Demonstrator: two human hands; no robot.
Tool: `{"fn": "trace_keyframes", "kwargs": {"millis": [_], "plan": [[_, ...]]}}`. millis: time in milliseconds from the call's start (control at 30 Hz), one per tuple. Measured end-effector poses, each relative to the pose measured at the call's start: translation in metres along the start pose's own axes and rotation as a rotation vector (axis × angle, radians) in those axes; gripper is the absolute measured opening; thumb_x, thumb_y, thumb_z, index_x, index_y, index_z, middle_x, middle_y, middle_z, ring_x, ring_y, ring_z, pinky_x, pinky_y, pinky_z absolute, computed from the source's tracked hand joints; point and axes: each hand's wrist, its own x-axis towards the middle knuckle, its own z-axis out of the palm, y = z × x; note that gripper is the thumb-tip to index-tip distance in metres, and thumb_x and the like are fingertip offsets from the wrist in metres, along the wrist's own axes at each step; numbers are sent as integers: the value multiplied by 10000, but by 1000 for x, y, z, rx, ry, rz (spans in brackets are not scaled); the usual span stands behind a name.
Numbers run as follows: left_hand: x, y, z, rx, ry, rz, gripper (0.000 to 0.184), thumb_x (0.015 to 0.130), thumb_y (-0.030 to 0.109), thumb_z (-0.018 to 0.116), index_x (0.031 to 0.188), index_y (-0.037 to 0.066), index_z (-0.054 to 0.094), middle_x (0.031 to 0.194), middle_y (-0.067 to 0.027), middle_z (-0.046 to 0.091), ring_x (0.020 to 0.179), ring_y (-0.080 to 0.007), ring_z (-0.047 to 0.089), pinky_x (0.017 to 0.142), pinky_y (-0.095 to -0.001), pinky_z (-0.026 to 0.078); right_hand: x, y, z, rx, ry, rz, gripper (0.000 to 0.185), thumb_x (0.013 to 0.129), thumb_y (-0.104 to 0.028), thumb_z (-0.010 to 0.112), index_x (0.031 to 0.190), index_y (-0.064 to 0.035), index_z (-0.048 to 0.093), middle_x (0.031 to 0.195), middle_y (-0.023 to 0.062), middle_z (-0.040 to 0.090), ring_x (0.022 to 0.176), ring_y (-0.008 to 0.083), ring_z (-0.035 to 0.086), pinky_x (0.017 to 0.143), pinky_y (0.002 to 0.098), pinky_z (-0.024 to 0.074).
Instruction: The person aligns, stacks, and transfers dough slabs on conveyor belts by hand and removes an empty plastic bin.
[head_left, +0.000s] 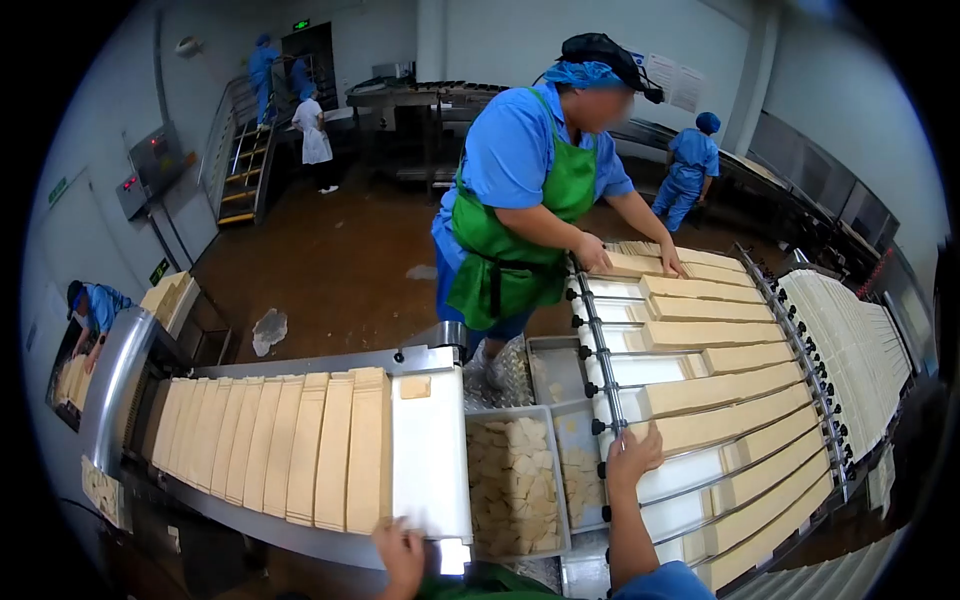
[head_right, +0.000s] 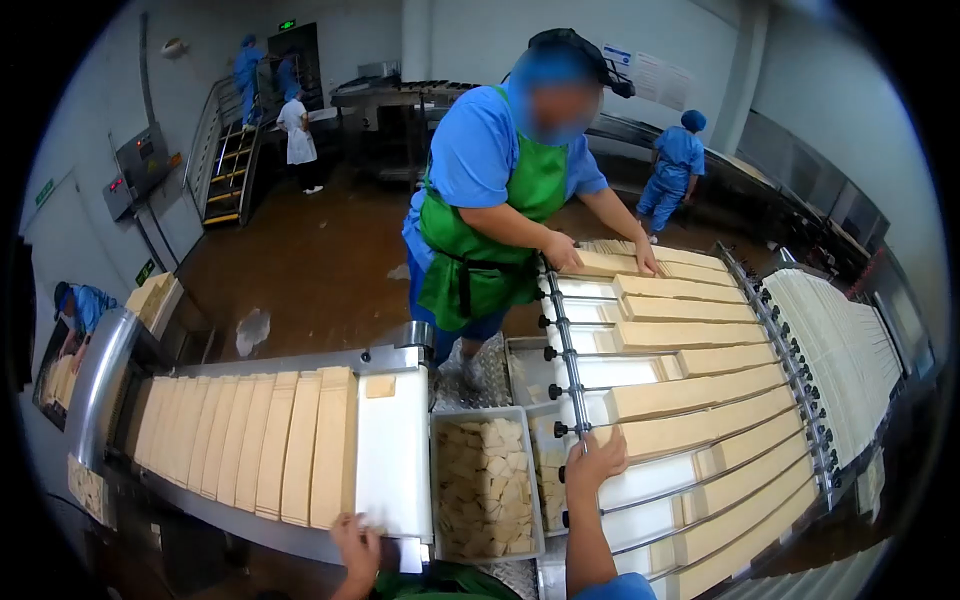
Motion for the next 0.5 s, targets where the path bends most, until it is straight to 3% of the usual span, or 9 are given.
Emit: {"fn": "trace_keyframes", "kwargs": {"millis": [33, 67, 100, 133, 200, 300, 367, 467, 500], "plan": [[4, -10, -6, -1, -1, 6, 413, 733, 87, 655, 1122, 0, 546, 1149, -253, 480, 1083, -404, 451, 941, -453, 374, -6, -16, -9, 86, -1, -154, 221, 765, -187, 647, 976, -133, 686, 1339, 200, 401, 1251, 374, 330, 1001, 563, 206], [7, -22, -13, 83, 105, -140, 527, 732, 116, 680, 1191, -31, 465, 1208, -288, 390, 1101, -432, 413, 963, -466, 344, -15, -31, -13, 170, -5, -309, 256, 774, -205, 630, 1006, -104, 669, 1324, 218, 397, 1244, 392, 319, 997, 573, 213], [11, -33, -18, 169, 211, -284, 652, 732, 145, 704, 1260, -62, 383, 1266, -322, 301, 1120, -460, 375, 985, -480, 314, -26, -45, -7, 212, -57, -367, 310, 780, -236, 627, 1050, -86, 648, 1298, 233, 404, 1233, 407, 317, 995, 583, 211], [16, -44, -22, 172, 207, -275, 652, 732, 145, 704, 1260, -62, 383, 1266, -322, 301, 1120, -460, 375, 985, -480, 314, -39, -67, -3, 257, -123, -393, 335, 783, -254, 627, 1070, -83, 639, 1294, 232, 406, 1229, 406, 321, 990, 577, 222], [24, -64, -30, 117, 42, -389, 796, 725, 210, 743, 1304, -79, 279, 1279, -339, 242, 1106, -484, 379, 974, -474, 340, -60, -117, 2, 355, -314, -439, 401, 791, -292, 625, 1124, -69, 607, 1295, 230, 402, 1224, 403, 325, 982, 559, 246], [36, -78, -35, 55, -89, -363, 827, 720, 252, 758, 1307, -78, 278, 1266, -330, 256, 1104, -480, 400, 944, -463, 390, -98, -184, 29, 395, -512, -524, 552, 807, -359, 616, 1237, -29, 512, 1323, 219, 374, 1231, 387, 326, 975, 523, 276], [45, -76, -40, 57, -151, -356, 840, 716, 257, 761, 1315, -74, 274, 1259, -324, 267, 1091, -482, 420, 929, -462, 411, -115, -227, 50, 271, -768, -548, 716, 843, -446, 572, 1365, -3, 362, 1404, 208, 303, 1287, 381, 283, 1030, 517, 247], [51, -72, -42, 143, -264, -373, 876, 712, 296, 759, 1344, -57, 266, 1244, -313, 297, 1057, -482, 478, 882, -480, 458, -141, -283, 86, 333, -789, -563, 759, 867, -489, 524, 1427, -41, 276, 1482, 215, 199, 1345, 398, 219, 1066, 520, 219], [45, -90, -30, 187, -378, -337, 912, 733, 292, 730, 1385, -50, 191, 1316, -337, 258, 1115, -468, 440, 942, -467, 404, -141, -302, 88, 337, -827, -566, 763, 872, -506, 503, 1445, -74, 247, 1501, 213, 157, 1357, 407, 200, 1071, 523, 216]]}}
